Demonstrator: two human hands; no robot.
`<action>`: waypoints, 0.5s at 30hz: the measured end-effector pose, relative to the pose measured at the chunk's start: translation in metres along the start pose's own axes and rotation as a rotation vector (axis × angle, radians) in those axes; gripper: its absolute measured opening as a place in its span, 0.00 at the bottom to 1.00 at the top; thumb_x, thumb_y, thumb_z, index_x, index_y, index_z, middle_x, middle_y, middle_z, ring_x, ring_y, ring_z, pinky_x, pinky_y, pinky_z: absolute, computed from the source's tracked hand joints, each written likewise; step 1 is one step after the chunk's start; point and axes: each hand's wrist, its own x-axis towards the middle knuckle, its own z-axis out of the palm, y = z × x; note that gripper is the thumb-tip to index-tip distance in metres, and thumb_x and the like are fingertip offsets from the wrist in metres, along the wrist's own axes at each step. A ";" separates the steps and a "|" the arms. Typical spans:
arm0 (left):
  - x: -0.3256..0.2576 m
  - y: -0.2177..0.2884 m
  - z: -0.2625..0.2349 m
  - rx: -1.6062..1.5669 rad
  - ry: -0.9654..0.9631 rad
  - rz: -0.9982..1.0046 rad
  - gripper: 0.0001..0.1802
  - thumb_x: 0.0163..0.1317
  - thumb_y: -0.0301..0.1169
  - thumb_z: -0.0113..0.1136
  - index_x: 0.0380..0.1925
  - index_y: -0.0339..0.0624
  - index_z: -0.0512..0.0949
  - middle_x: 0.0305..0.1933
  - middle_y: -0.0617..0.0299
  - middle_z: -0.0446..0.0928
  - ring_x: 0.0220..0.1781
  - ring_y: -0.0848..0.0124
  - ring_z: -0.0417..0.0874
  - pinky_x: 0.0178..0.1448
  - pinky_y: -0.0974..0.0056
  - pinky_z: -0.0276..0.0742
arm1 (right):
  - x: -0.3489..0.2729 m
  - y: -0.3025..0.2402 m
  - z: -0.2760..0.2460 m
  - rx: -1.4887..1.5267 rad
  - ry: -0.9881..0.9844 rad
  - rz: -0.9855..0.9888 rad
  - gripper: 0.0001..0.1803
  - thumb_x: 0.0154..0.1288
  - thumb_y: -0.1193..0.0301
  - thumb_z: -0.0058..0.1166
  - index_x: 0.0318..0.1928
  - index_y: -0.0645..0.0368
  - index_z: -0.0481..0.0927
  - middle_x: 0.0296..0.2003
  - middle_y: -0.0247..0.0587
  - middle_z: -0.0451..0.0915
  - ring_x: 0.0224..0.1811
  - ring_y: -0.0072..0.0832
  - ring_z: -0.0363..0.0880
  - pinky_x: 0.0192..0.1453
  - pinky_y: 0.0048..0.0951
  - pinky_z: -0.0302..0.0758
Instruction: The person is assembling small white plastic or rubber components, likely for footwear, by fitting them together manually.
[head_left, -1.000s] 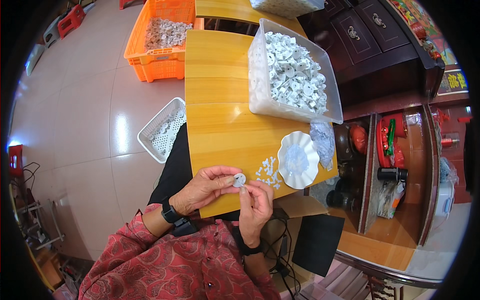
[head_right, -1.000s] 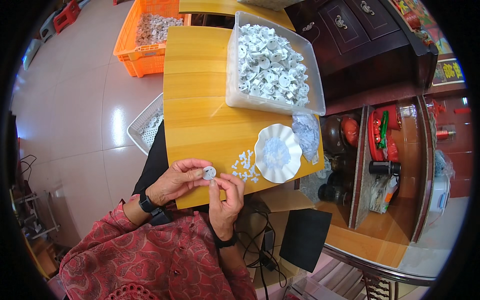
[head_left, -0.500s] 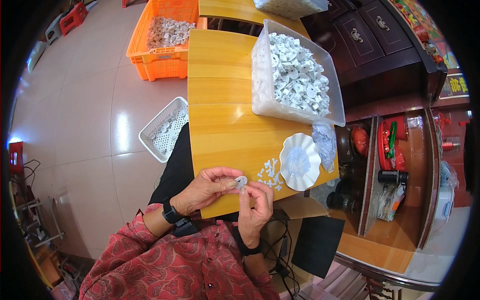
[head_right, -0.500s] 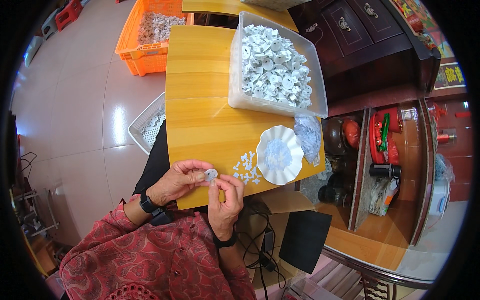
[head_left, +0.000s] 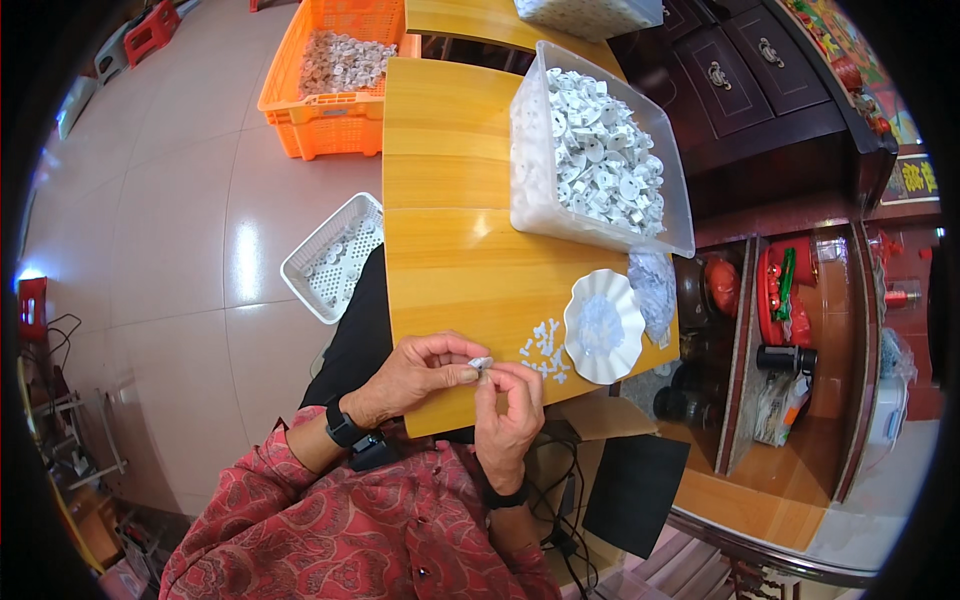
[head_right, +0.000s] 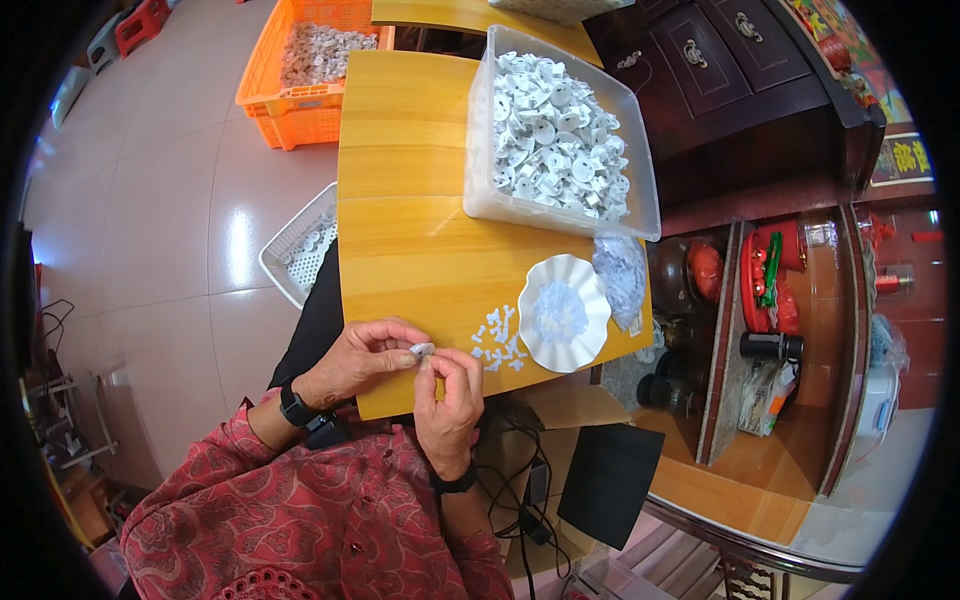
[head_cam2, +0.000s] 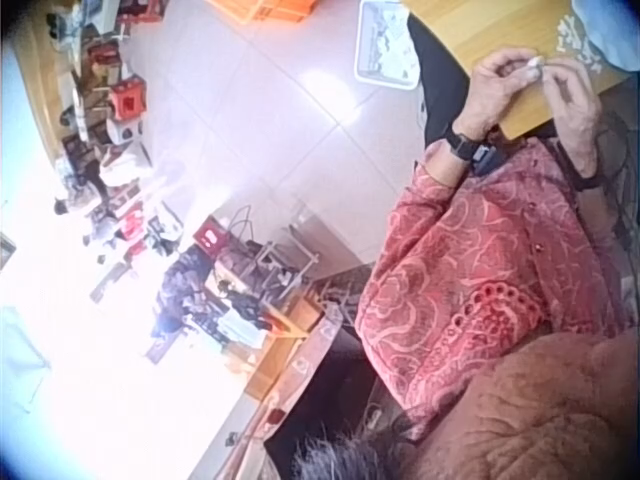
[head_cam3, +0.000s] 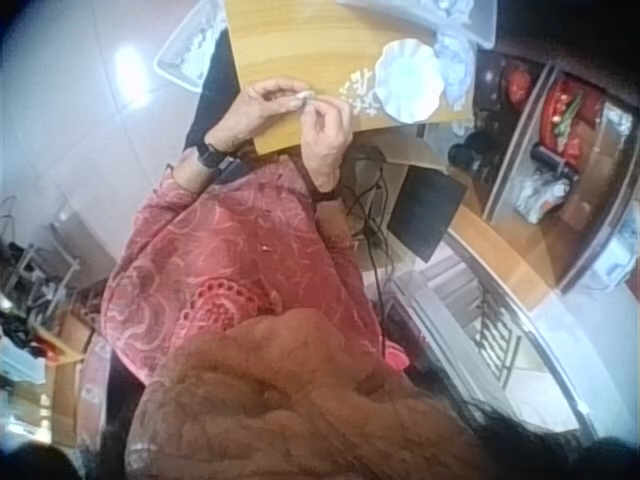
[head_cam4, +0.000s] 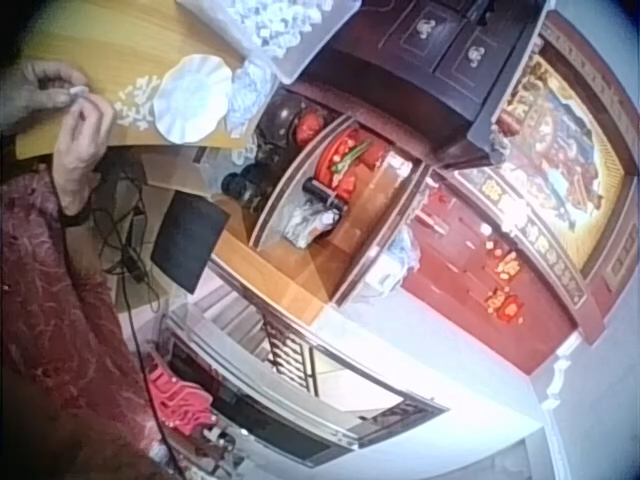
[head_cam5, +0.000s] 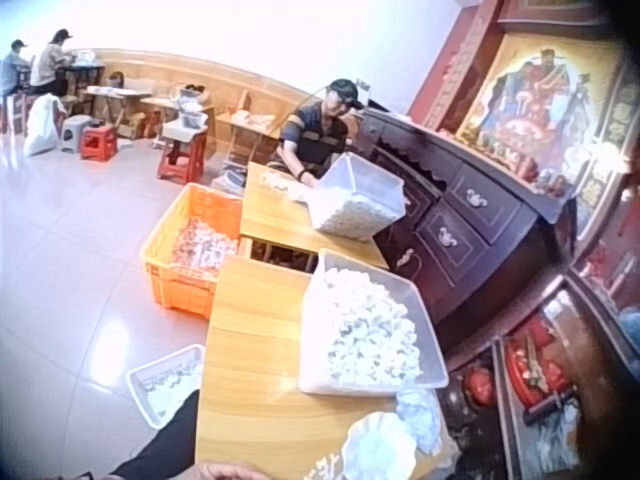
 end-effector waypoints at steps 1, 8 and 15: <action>-0.001 0.000 -0.001 -0.004 0.009 -0.007 0.16 0.65 0.24 0.62 0.52 0.32 0.77 0.48 0.58 0.82 0.50 0.73 0.83 0.58 0.69 0.78 | 0.000 0.000 0.001 0.022 -0.012 0.009 0.06 0.59 0.83 0.59 0.37 0.64 0.77 0.39 0.46 0.78 0.40 0.38 0.80 0.41 0.33 0.78; 0.000 -0.003 -0.004 -0.120 0.026 -0.032 0.14 0.65 0.23 0.61 0.51 0.32 0.78 0.48 0.55 0.82 0.50 0.69 0.83 0.57 0.65 0.80 | 0.001 -0.005 -0.001 0.142 0.016 0.037 0.06 0.60 0.82 0.59 0.38 0.64 0.77 0.40 0.46 0.79 0.38 0.32 0.80 0.38 0.29 0.79; -0.001 -0.003 -0.004 -0.033 0.018 -0.014 0.14 0.65 0.24 0.61 0.50 0.32 0.78 0.47 0.56 0.82 0.49 0.71 0.83 0.56 0.66 0.80 | -0.001 -0.005 0.003 0.040 0.011 -0.011 0.06 0.61 0.82 0.58 0.38 0.63 0.76 0.40 0.46 0.78 0.38 0.34 0.79 0.39 0.31 0.78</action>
